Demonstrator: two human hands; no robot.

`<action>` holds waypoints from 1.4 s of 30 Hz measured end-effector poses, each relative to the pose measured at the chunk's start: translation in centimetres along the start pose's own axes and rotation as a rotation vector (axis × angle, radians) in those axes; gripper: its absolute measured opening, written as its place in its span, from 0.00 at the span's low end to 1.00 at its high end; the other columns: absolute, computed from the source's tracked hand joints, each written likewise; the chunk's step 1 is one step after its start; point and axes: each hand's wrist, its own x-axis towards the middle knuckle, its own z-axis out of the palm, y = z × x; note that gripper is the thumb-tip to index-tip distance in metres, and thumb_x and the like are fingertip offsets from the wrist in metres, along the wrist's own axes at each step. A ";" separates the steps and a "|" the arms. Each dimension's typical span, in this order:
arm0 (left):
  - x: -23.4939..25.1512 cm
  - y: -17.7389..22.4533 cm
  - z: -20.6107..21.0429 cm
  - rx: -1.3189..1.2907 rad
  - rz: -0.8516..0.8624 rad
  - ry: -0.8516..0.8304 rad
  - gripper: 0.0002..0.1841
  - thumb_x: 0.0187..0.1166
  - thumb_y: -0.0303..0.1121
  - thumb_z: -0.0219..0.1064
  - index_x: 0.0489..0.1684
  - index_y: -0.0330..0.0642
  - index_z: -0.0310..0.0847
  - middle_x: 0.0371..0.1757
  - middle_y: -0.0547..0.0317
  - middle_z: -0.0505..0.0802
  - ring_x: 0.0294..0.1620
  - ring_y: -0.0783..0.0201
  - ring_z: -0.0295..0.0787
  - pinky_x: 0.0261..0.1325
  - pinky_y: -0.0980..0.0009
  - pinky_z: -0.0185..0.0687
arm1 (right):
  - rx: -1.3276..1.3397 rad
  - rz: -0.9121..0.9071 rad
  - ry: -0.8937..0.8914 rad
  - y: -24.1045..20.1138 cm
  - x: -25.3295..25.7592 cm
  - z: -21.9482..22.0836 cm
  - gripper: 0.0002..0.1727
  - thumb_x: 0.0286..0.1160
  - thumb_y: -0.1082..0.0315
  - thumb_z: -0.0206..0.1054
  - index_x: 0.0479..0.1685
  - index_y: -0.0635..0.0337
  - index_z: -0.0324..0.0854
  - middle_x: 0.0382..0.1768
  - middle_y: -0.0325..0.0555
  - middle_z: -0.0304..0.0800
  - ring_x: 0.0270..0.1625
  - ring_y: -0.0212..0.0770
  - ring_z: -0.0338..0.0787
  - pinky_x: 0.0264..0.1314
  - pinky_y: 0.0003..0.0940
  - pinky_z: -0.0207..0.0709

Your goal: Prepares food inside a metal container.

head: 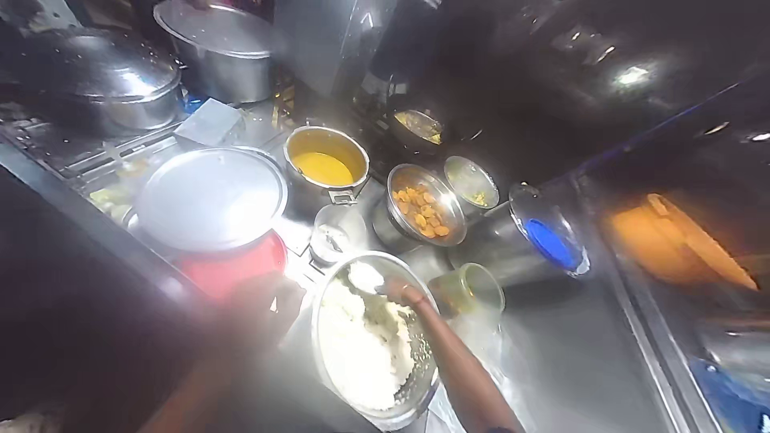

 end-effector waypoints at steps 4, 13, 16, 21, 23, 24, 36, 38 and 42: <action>0.1 0.0 -0.2 0.088 -0.043 -0.077 0.16 0.79 0.43 0.62 0.26 0.44 0.89 0.21 0.63 0.89 0.22 0.77 0.81 0.27 0.82 0.77 | 0.020 0.064 -0.078 -1.6 1.2 7.5 0.35 0.90 0.44 0.51 0.68 0.71 0.79 0.67 0.69 0.85 0.71 0.63 0.85 0.73 0.66 0.74; -2.7 -0.1 -0.3 -0.142 0.227 0.095 0.19 0.84 0.41 0.60 0.18 0.46 0.72 0.17 0.62 0.80 0.21 0.69 0.80 0.27 0.73 0.75 | -0.365 0.014 -0.207 7.8 -0.7 10.2 0.26 0.79 0.55 0.69 0.62 0.71 0.84 0.64 0.72 0.86 0.69 0.72 0.84 0.70 0.78 0.70; -1.9 0.1 -0.4 -0.095 0.250 0.114 0.19 0.83 0.38 0.60 0.16 0.45 0.73 0.17 0.62 0.81 0.23 0.71 0.82 0.27 0.75 0.75 | -0.492 0.127 -0.111 4.7 -3.2 5.3 0.24 0.76 0.53 0.69 0.54 0.70 0.88 0.62 0.70 0.88 0.68 0.71 0.85 0.66 0.79 0.71; -1.8 -0.3 0.0 -0.059 0.253 0.163 0.19 0.81 0.39 0.61 0.14 0.45 0.72 0.15 0.63 0.81 0.21 0.72 0.81 0.25 0.76 0.74 | -0.159 -0.047 -0.057 -2.5 -2.9 6.0 0.34 0.86 0.45 0.58 0.75 0.67 0.73 0.67 0.70 0.84 0.71 0.68 0.84 0.72 0.71 0.73; -1.9 -0.4 -0.2 -0.068 0.258 0.153 0.19 0.81 0.38 0.62 0.14 0.45 0.72 0.15 0.63 0.81 0.21 0.72 0.81 0.25 0.76 0.73 | -0.147 -0.018 -0.102 -2.5 -2.3 9.5 0.36 0.86 0.46 0.60 0.82 0.66 0.67 0.69 0.71 0.82 0.72 0.69 0.83 0.72 0.72 0.72; -1.8 -0.3 -0.2 -0.074 0.266 0.149 0.19 0.81 0.39 0.62 0.14 0.45 0.72 0.15 0.63 0.81 0.21 0.72 0.81 0.25 0.76 0.73 | -0.181 0.019 -0.118 -1.6 -2.6 10.6 0.36 0.86 0.46 0.60 0.83 0.65 0.65 0.70 0.71 0.82 0.72 0.70 0.83 0.72 0.73 0.73; -1.1 -0.2 -0.1 -0.040 0.223 0.115 0.21 0.85 0.43 0.59 0.18 0.44 0.73 0.17 0.61 0.82 0.22 0.74 0.81 0.28 0.78 0.73 | -0.323 0.144 0.292 0.2 -5.0 1.0 0.26 0.86 0.67 0.53 0.83 0.61 0.69 0.68 0.70 0.84 0.70 0.71 0.85 0.66 0.73 0.76; -1.2 0.0 -0.1 -0.044 0.199 0.106 0.22 0.86 0.44 0.59 0.17 0.44 0.73 0.16 0.62 0.81 0.22 0.75 0.81 0.27 0.79 0.73 | -0.297 0.142 0.401 1.0 -4.4 0.1 0.25 0.88 0.68 0.51 0.82 0.61 0.69 0.67 0.70 0.85 0.69 0.71 0.86 0.64 0.71 0.78; -1.1 -0.2 0.0 -0.058 0.209 0.145 0.23 0.85 0.45 0.60 0.15 0.44 0.71 0.15 0.63 0.80 0.20 0.74 0.80 0.26 0.78 0.74 | -0.235 0.188 0.189 5.9 -4.0 3.4 0.28 0.78 0.68 0.65 0.75 0.74 0.71 0.70 0.74 0.80 0.72 0.72 0.82 0.70 0.71 0.75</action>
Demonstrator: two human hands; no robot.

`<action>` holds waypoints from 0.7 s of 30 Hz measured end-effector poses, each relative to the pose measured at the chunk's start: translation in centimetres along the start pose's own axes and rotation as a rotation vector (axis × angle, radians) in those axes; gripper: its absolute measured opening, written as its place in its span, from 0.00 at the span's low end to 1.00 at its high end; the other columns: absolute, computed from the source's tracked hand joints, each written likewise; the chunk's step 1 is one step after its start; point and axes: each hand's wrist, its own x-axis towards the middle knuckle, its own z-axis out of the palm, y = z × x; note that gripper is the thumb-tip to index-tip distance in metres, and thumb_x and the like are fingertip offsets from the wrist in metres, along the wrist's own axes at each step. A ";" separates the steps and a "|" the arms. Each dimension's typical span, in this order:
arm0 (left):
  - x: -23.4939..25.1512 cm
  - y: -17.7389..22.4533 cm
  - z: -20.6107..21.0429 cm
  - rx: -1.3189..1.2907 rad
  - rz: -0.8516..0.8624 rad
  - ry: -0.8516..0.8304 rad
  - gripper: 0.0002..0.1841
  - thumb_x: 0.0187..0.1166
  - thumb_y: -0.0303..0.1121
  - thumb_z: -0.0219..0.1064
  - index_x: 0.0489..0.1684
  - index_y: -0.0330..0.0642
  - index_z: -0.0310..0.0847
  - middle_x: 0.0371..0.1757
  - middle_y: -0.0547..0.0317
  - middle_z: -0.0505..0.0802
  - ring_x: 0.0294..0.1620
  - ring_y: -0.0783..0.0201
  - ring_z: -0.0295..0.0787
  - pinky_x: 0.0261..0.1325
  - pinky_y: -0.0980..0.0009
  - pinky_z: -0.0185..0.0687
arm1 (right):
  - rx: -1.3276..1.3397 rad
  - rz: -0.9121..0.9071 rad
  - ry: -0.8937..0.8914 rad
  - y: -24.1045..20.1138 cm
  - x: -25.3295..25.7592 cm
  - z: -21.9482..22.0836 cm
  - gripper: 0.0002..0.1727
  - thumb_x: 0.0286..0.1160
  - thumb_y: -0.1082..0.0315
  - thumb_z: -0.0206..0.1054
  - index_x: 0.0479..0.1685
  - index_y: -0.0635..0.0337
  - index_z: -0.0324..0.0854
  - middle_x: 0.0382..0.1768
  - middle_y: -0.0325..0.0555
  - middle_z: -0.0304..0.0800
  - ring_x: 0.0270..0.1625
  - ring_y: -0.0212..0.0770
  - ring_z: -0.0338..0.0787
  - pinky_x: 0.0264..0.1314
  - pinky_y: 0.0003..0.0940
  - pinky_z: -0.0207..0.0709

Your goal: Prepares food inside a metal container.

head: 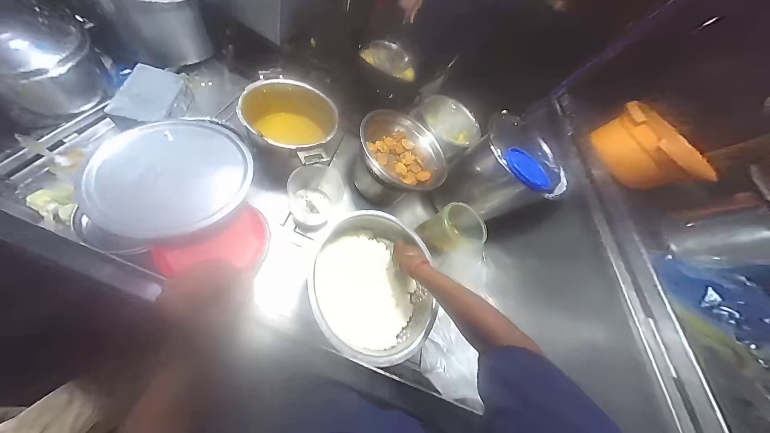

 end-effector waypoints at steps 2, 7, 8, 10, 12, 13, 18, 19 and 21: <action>-0.2 -0.1 0.1 0.010 -0.014 0.017 0.24 0.85 0.47 0.59 0.15 0.45 0.71 0.15 0.63 0.81 0.20 0.74 0.81 0.26 0.78 0.74 | -0.084 -0.029 -0.143 1.4 0.9 3.5 0.29 0.68 0.65 0.75 0.66 0.76 0.79 0.68 0.74 0.82 0.72 0.72 0.82 0.69 0.73 0.74; -0.4 0.0 0.2 0.046 -0.046 -0.013 0.23 0.86 0.47 0.59 0.17 0.46 0.73 0.16 0.64 0.82 0.21 0.76 0.81 0.26 0.79 0.73 | -0.184 -0.054 -0.369 1.6 0.0 7.1 0.28 0.68 0.58 0.75 0.62 0.72 0.82 0.63 0.71 0.86 0.67 0.69 0.86 0.65 0.74 0.76; -0.4 0.0 0.2 0.043 -0.049 -0.029 0.23 0.85 0.47 0.59 0.17 0.45 0.73 0.16 0.64 0.82 0.22 0.76 0.81 0.27 0.79 0.73 | -0.206 -0.093 -0.416 1.7 0.0 7.5 0.26 0.70 0.59 0.74 0.59 0.73 0.84 0.62 0.72 0.87 0.66 0.70 0.86 0.64 0.75 0.76; -0.3 -0.2 0.2 0.042 -0.037 -0.035 0.22 0.85 0.46 0.59 0.17 0.44 0.73 0.17 0.63 0.82 0.22 0.76 0.81 0.27 0.80 0.74 | -0.241 -0.178 -0.490 1.6 0.2 8.2 0.23 0.72 0.61 0.73 0.53 0.75 0.85 0.59 0.72 0.88 0.63 0.69 0.87 0.62 0.74 0.76; -0.3 -0.1 0.2 0.069 -0.038 -0.037 0.22 0.85 0.46 0.59 0.17 0.44 0.73 0.16 0.63 0.82 0.22 0.76 0.81 0.27 0.80 0.74 | -0.232 -0.243 -0.518 1.4 0.6 8.9 0.21 0.73 0.61 0.71 0.50 0.75 0.86 0.56 0.71 0.89 0.61 0.67 0.89 0.62 0.72 0.78; -0.3 0.1 0.3 0.092 -0.040 -0.038 0.23 0.84 0.46 0.58 0.16 0.44 0.73 0.16 0.62 0.82 0.22 0.75 0.81 0.27 0.79 0.75 | -0.212 -0.281 -0.529 1.3 0.8 9.2 0.20 0.76 0.62 0.70 0.51 0.76 0.85 0.56 0.71 0.89 0.61 0.67 0.89 0.62 0.72 0.77; 1.1 1.9 0.8 0.267 -0.117 -0.093 0.26 0.84 0.40 0.58 0.08 0.39 0.70 0.12 0.57 0.81 0.17 0.73 0.79 0.25 0.78 0.72 | -0.106 -0.379 -0.513 0.5 1.5 11.0 0.20 0.77 0.60 0.69 0.46 0.76 0.86 0.50 0.72 0.90 0.56 0.68 0.89 0.60 0.74 0.76; 2.9 4.4 0.7 0.402 -0.337 -0.237 0.27 0.83 0.37 0.56 0.05 0.36 0.70 0.11 0.55 0.82 0.17 0.72 0.80 0.28 0.77 0.75 | -0.073 -0.373 -0.516 0.2 1.3 11.0 0.21 0.78 0.60 0.68 0.47 0.76 0.86 0.51 0.71 0.90 0.58 0.68 0.89 0.61 0.73 0.76; 3.4 5.2 0.8 0.429 -0.374 -0.248 0.27 0.82 0.37 0.56 0.04 0.35 0.70 0.11 0.53 0.83 0.17 0.72 0.80 0.29 0.77 0.76 | 0.025 -0.349 -0.534 -0.4 0.8 11.2 0.21 0.82 0.60 0.65 0.51 0.76 0.86 0.53 0.71 0.89 0.59 0.66 0.88 0.63 0.71 0.75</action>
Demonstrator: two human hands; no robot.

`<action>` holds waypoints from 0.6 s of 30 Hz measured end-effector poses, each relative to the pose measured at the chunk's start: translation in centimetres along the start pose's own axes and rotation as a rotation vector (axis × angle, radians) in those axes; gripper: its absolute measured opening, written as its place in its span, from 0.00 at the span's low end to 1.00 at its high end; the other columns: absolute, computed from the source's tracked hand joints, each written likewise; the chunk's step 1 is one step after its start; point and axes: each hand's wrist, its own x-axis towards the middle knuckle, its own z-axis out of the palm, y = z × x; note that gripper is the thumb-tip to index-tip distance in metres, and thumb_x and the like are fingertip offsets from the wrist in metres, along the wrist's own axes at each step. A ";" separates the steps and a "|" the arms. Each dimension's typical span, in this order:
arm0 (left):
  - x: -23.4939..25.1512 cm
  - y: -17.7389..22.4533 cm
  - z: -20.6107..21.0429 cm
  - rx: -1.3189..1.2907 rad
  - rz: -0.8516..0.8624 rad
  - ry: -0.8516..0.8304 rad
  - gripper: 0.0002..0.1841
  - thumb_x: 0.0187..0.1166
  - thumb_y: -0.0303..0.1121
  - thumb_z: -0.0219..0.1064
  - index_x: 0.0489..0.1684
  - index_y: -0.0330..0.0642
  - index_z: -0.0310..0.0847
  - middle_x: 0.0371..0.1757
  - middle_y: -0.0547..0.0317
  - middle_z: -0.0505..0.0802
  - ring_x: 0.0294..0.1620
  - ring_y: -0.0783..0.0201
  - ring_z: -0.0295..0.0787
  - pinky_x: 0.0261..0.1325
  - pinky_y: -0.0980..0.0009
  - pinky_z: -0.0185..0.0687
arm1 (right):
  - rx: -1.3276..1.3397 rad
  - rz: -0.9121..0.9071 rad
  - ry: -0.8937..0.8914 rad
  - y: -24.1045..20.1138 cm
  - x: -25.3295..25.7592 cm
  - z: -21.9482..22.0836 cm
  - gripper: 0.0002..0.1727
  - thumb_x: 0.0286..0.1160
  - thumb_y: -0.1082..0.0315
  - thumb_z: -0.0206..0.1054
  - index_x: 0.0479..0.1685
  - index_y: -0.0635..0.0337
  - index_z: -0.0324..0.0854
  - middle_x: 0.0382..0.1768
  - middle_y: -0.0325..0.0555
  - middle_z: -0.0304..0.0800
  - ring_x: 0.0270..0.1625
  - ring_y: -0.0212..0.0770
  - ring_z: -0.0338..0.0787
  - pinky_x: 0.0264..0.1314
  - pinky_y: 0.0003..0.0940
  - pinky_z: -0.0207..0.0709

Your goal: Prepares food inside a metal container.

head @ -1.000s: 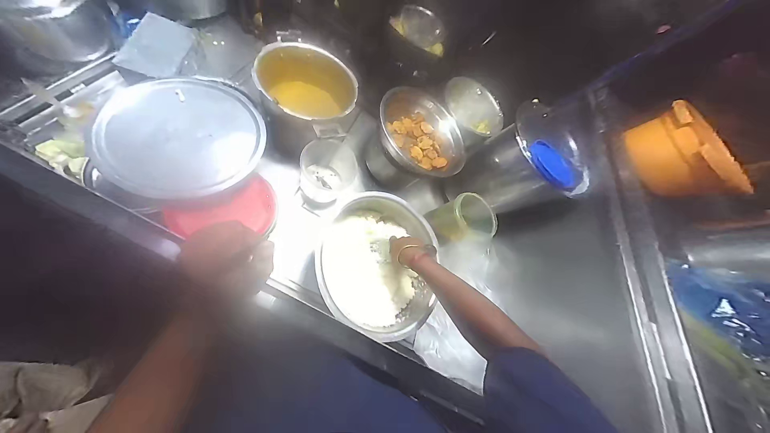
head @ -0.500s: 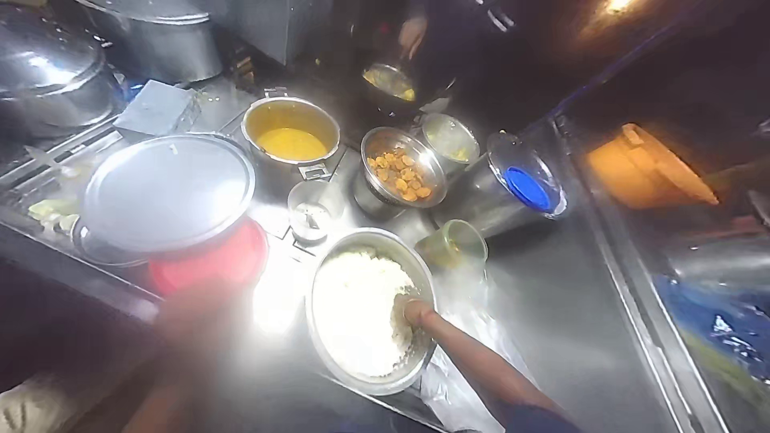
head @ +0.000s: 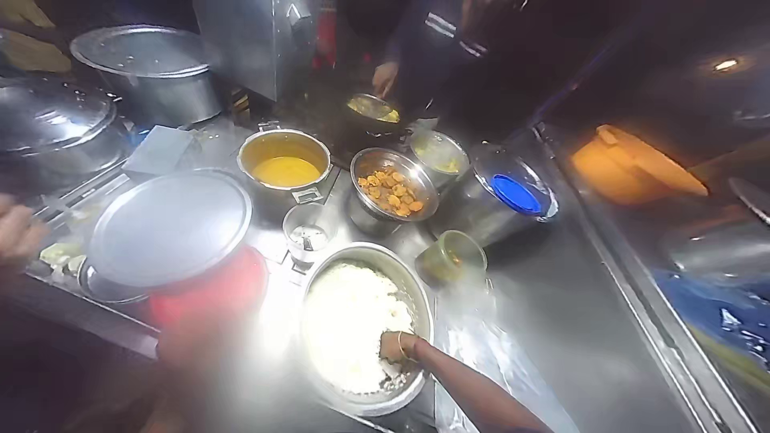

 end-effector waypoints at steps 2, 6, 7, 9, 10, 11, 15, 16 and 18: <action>-0.9 -3.9 2.2 -0.204 0.317 0.248 0.26 0.84 0.42 0.58 0.09 0.38 0.71 0.13 0.54 0.82 0.18 0.71 0.80 0.26 0.77 0.73 | 0.151 0.006 0.017 -0.4 0.0 0.3 0.21 0.81 0.58 0.64 0.50 0.73 0.84 0.49 0.66 0.89 0.52 0.60 0.89 0.57 0.66 0.78; 0.4 -0.6 0.4 -0.256 0.240 0.131 0.26 0.77 0.40 0.58 0.04 0.34 0.71 0.11 0.51 0.82 0.15 0.69 0.79 0.26 0.76 0.75 | 0.328 0.037 -0.007 -0.9 0.0 1.0 0.29 0.87 0.46 0.57 0.53 0.69 0.81 0.45 0.57 0.86 0.45 0.50 0.86 0.53 0.58 0.79; 1.5 1.9 -0.8 -0.238 0.164 0.073 0.25 0.74 0.37 0.58 0.03 0.31 0.70 0.10 0.49 0.81 0.14 0.68 0.78 0.26 0.77 0.76 | 0.335 0.031 -0.010 -1.2 -0.3 0.9 0.31 0.88 0.43 0.55 0.53 0.69 0.82 0.44 0.57 0.85 0.43 0.50 0.85 0.51 0.56 0.77; 4.5 8.2 -4.1 -0.150 -0.121 -0.141 0.18 0.69 0.27 0.59 0.08 0.21 0.74 0.11 0.42 0.82 0.14 0.62 0.79 0.32 0.75 0.79 | 0.393 -0.010 0.004 -1.6 -0.6 0.6 0.29 0.89 0.42 0.53 0.40 0.62 0.79 0.29 0.44 0.79 0.29 0.40 0.78 0.37 0.44 0.74; 6.0 11.0 -5.6 -0.105 -0.307 -0.290 0.16 0.71 0.22 0.58 0.16 0.15 0.77 0.16 0.37 0.84 0.19 0.57 0.82 0.40 0.74 0.80 | 0.455 -0.040 0.013 -1.7 -0.9 0.1 0.27 0.89 0.42 0.51 0.33 0.57 0.76 0.23 0.37 0.73 0.23 0.35 0.72 0.30 0.37 0.69; 6.9 12.1 -6.4 -0.078 -0.411 -0.383 0.14 0.74 0.20 0.57 0.21 0.12 0.79 0.20 0.34 0.85 0.24 0.55 0.83 0.45 0.73 0.80 | 0.517 -0.062 0.041 -1.9 -1.3 -0.5 0.26 0.89 0.43 0.51 0.29 0.55 0.74 0.18 0.34 0.69 0.18 0.33 0.68 0.24 0.34 0.65; -0.2 -2.9 1.5 -0.298 0.245 0.195 0.22 0.80 0.38 0.60 0.10 0.38 0.75 0.13 0.57 0.82 0.17 0.72 0.78 0.26 0.78 0.73 | 0.433 0.005 0.326 -2.1 -3.1 -4.7 0.23 0.91 0.49 0.55 0.55 0.63 0.78 0.34 0.49 0.81 0.31 0.43 0.81 0.37 0.44 0.77; -1.0 -5.0 2.4 -0.332 0.319 0.230 0.22 0.83 0.42 0.59 0.14 0.41 0.75 0.15 0.59 0.82 0.19 0.73 0.79 0.25 0.79 0.72 | 0.308 0.061 0.379 -2.3 -4.0 -5.8 0.25 0.89 0.54 0.58 0.69 0.68 0.75 0.49 0.63 0.87 0.47 0.56 0.89 0.53 0.57 0.81; -1.2 -6.0 2.6 -0.347 0.336 0.215 0.22 0.84 0.44 0.59 0.16 0.43 0.76 0.16 0.60 0.83 0.20 0.74 0.81 0.25 0.78 0.73 | 0.056 0.222 0.434 -2.5 -6.1 -7.6 0.34 0.82 0.62 0.62 0.86 0.66 0.61 0.68 0.71 0.84 0.69 0.68 0.86 0.70 0.69 0.77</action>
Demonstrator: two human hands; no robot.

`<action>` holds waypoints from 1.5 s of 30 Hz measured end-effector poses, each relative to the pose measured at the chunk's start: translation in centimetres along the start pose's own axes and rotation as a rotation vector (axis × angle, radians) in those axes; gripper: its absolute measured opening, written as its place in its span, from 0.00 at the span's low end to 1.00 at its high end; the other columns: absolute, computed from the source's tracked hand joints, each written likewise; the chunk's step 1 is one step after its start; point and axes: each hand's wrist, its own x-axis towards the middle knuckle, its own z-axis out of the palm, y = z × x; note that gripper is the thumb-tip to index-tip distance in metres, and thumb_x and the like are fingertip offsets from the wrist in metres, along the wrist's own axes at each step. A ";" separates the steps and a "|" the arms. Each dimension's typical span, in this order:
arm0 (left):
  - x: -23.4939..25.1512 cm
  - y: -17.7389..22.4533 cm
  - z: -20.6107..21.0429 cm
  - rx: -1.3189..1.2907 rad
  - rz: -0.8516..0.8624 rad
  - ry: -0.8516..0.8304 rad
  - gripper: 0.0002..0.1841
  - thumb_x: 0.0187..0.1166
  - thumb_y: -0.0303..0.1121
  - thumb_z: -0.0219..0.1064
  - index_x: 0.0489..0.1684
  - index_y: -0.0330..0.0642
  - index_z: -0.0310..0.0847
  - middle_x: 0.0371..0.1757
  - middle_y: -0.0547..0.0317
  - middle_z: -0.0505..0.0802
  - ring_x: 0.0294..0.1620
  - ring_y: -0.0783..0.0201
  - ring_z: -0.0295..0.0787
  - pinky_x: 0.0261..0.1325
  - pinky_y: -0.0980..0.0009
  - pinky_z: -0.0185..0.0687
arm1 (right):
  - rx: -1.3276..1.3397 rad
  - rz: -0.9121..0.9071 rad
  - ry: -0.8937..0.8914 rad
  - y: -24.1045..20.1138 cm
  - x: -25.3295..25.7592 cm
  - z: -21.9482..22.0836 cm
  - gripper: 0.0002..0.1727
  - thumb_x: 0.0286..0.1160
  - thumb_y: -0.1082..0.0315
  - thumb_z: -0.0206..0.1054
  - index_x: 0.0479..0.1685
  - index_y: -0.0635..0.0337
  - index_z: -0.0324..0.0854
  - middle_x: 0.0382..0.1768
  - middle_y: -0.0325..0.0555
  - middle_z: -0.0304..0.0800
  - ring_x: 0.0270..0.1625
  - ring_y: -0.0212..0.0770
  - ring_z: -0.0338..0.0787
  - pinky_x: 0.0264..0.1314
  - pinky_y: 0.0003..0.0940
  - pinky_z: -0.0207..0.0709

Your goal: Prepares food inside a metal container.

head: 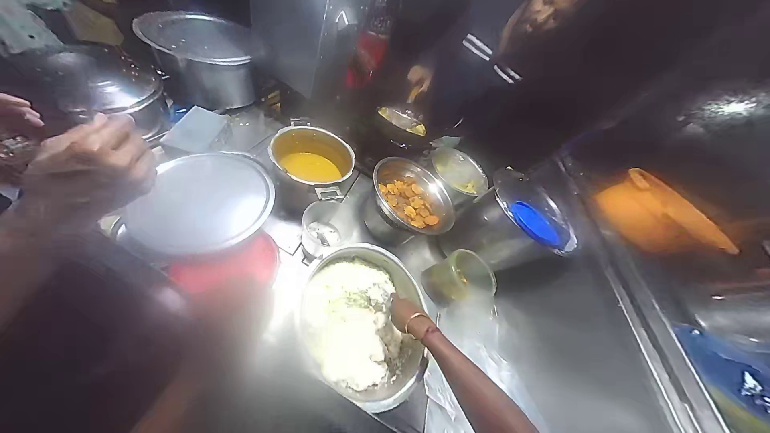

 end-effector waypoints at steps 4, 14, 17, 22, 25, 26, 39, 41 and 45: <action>0.4 0.6 -0.2 0.040 -0.051 -0.075 0.21 0.82 0.42 0.58 0.15 0.42 0.77 0.16 0.58 0.84 0.20 0.70 0.81 0.26 0.75 0.73 | -0.140 0.074 0.177 0.0 -3.7 -2.6 0.31 0.85 0.64 0.56 0.88 0.57 0.63 0.64 0.68 0.88 0.66 0.71 0.88 0.64 0.73 0.78; 0.7 0.6 -0.4 0.024 -0.083 -0.132 0.21 0.84 0.42 0.58 0.18 0.41 0.79 0.18 0.59 0.85 0.21 0.74 0.79 0.27 0.78 0.71 | -0.071 -0.130 0.176 -6.8 0.3 0.3 0.26 0.93 0.62 0.43 0.88 0.52 0.59 0.60 0.67 0.89 0.63 0.70 0.90 0.60 0.70 0.81; 0.8 0.6 -0.5 0.008 -0.095 -0.123 0.22 0.84 0.43 0.58 0.17 0.41 0.79 0.17 0.59 0.84 0.21 0.75 0.78 0.27 0.79 0.70 | -0.159 -0.140 -0.003 -5.9 -0.5 3.6 0.27 0.91 0.62 0.48 0.87 0.53 0.60 0.62 0.69 0.87 0.65 0.72 0.88 0.62 0.72 0.80; 0.7 0.5 -0.6 -0.011 -0.129 -0.130 0.21 0.84 0.44 0.60 0.19 0.43 0.80 0.18 0.64 0.84 0.22 0.79 0.78 0.28 0.81 0.70 | -0.333 -0.156 -0.213 -1.4 -4.9 5.1 0.29 0.81 0.68 0.62 0.83 0.55 0.65 0.59 0.72 0.88 0.62 0.76 0.88 0.59 0.77 0.78; 0.6 0.6 -0.4 -0.020 -0.142 -0.133 0.21 0.82 0.45 0.62 0.18 0.43 0.79 0.19 0.65 0.84 0.22 0.79 0.78 0.26 0.81 0.72 | -0.366 -0.115 -0.165 0.4 -6.1 1.7 0.31 0.78 0.68 0.66 0.83 0.54 0.68 0.60 0.73 0.87 0.62 0.78 0.87 0.58 0.80 0.76; 0.7 0.5 -0.4 -0.026 -0.146 -0.136 0.20 0.82 0.44 0.62 0.19 0.43 0.80 0.20 0.65 0.84 0.23 0.80 0.79 0.27 0.81 0.73 | -0.333 -0.071 -0.100 0.4 -6.1 -0.2 0.30 0.80 0.67 0.63 0.84 0.55 0.67 0.62 0.74 0.86 0.63 0.78 0.86 0.58 0.80 0.76; 0.5 0.2 -0.6 -0.051 -0.186 -0.122 0.21 0.84 0.46 0.61 0.20 0.44 0.80 0.22 0.64 0.87 0.26 0.80 0.83 0.31 0.82 0.75 | -0.197 -0.062 -0.167 -4.2 -0.6 4.8 0.33 0.82 0.66 0.61 0.87 0.62 0.59 0.64 0.70 0.85 0.66 0.71 0.87 0.62 0.73 0.79; 0.4 0.1 -0.5 -0.071 -0.195 -0.112 0.21 0.85 0.46 0.61 0.20 0.44 0.80 0.21 0.65 0.87 0.26 0.80 0.83 0.31 0.82 0.76 | -0.268 -0.100 -0.225 -3.6 -2.9 4.1 0.31 0.80 0.65 0.62 0.83 0.61 0.62 0.61 0.70 0.87 0.64 0.72 0.88 0.60 0.74 0.79; 0.5 0.1 -0.5 -0.082 -0.208 -0.129 0.21 0.85 0.47 0.61 0.21 0.44 0.80 0.21 0.64 0.87 0.27 0.80 0.83 0.32 0.81 0.74 | -0.331 -0.122 -0.127 -1.4 -5.1 0.1 0.28 0.83 0.65 0.60 0.82 0.58 0.65 0.56 0.72 0.88 0.59 0.75 0.88 0.56 0.76 0.79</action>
